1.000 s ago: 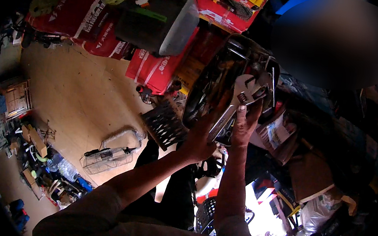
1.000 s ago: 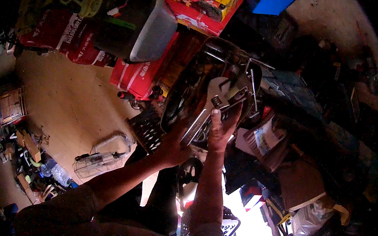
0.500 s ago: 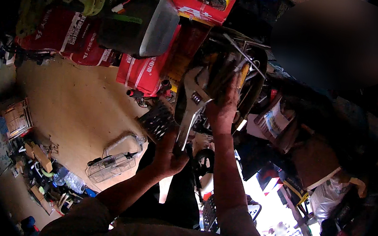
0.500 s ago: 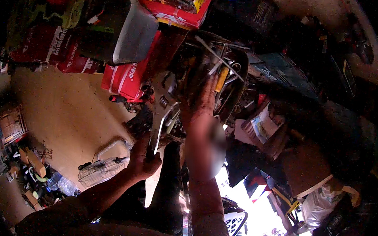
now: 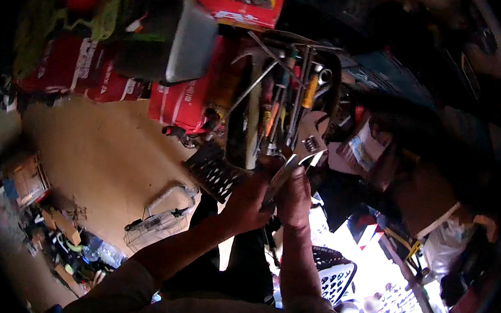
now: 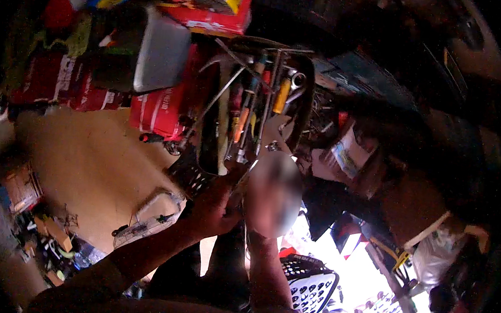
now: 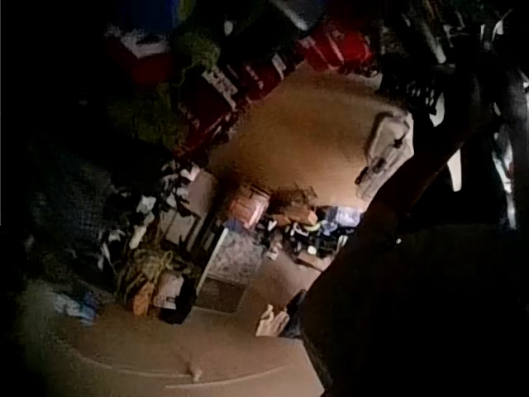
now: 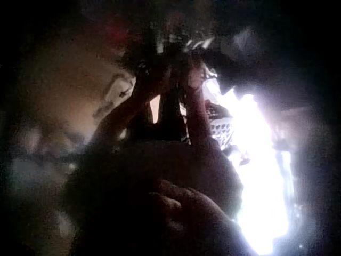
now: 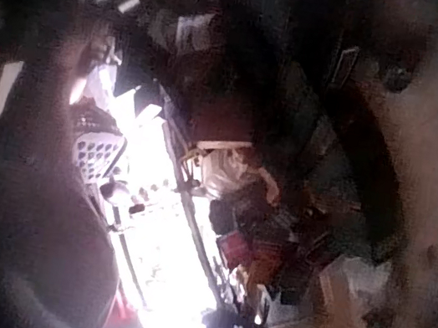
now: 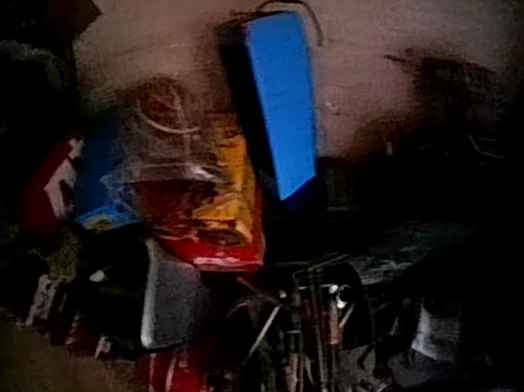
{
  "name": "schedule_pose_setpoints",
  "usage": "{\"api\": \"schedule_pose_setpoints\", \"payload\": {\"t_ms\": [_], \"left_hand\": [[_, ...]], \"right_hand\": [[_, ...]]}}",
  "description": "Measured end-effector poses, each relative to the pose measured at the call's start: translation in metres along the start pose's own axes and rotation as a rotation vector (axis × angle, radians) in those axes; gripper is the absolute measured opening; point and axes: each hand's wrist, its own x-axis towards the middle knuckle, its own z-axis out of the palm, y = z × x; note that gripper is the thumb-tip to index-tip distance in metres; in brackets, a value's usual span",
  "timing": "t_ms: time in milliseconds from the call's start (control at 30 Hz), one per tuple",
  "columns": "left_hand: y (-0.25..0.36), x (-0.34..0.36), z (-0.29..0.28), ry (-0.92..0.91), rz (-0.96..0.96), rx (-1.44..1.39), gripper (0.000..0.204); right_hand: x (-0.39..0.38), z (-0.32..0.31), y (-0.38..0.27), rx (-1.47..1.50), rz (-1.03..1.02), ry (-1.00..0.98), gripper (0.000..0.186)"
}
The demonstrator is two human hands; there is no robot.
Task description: The person removes the seat and backrest of an electric scooter using a wrench, detaches a plastic cover, and then sorts through a tray of tools to find a different wrench.
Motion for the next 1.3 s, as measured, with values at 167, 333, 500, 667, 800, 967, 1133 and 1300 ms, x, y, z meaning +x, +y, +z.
{"api": "schedule_pose_setpoints", "payload": {"t_ms": [167, 333, 500, 667, 800, 967, 1133, 1300], "left_hand": [[0.02, 0.027, 0.009, -0.26, 0.163, -0.049, 0.072], [-0.041, 0.068, -0.031, 0.302, 0.16, 0.406, 0.069], [-0.113, 0.119, -0.061, 0.307, -0.012, 0.661, 0.057], [-0.102, 0.117, -0.068, 0.261, -0.137, 0.646, 0.046], [-0.108, 0.099, -0.045, 0.282, -0.193, 0.342, 0.038], [-0.097, 0.124, -0.009, 0.35, -0.013, 0.074, 0.046], [-0.08, 0.15, 0.004, 0.324, -0.03, 0.056, 0.064], [-0.078, 0.152, -0.023, 0.142, -0.25, -0.139, 0.055]], "right_hand": [[-0.005, -0.029, -0.009, 0.17, -0.08, 0.182, 0.04], [0.03, -0.099, -0.042, 0.005, 0.0, 0.31, 0.011], [0.076, -0.187, 0.005, -0.6, -0.013, 0.321, 0.012], [0.033, -0.102, -0.03, -0.461, -0.102, 0.458, 0.019], [0.009, -0.051, -0.025, -0.568, -0.372, 0.437, 0.028], [0.028, -0.027, -0.007, -0.821, -0.246, 0.313, 0.04], [0.095, -0.004, -0.002, -1.016, -0.494, 0.346, 0.05], [0.109, 0.007, 0.018, -1.259, -0.483, 0.289, 0.096]]}}
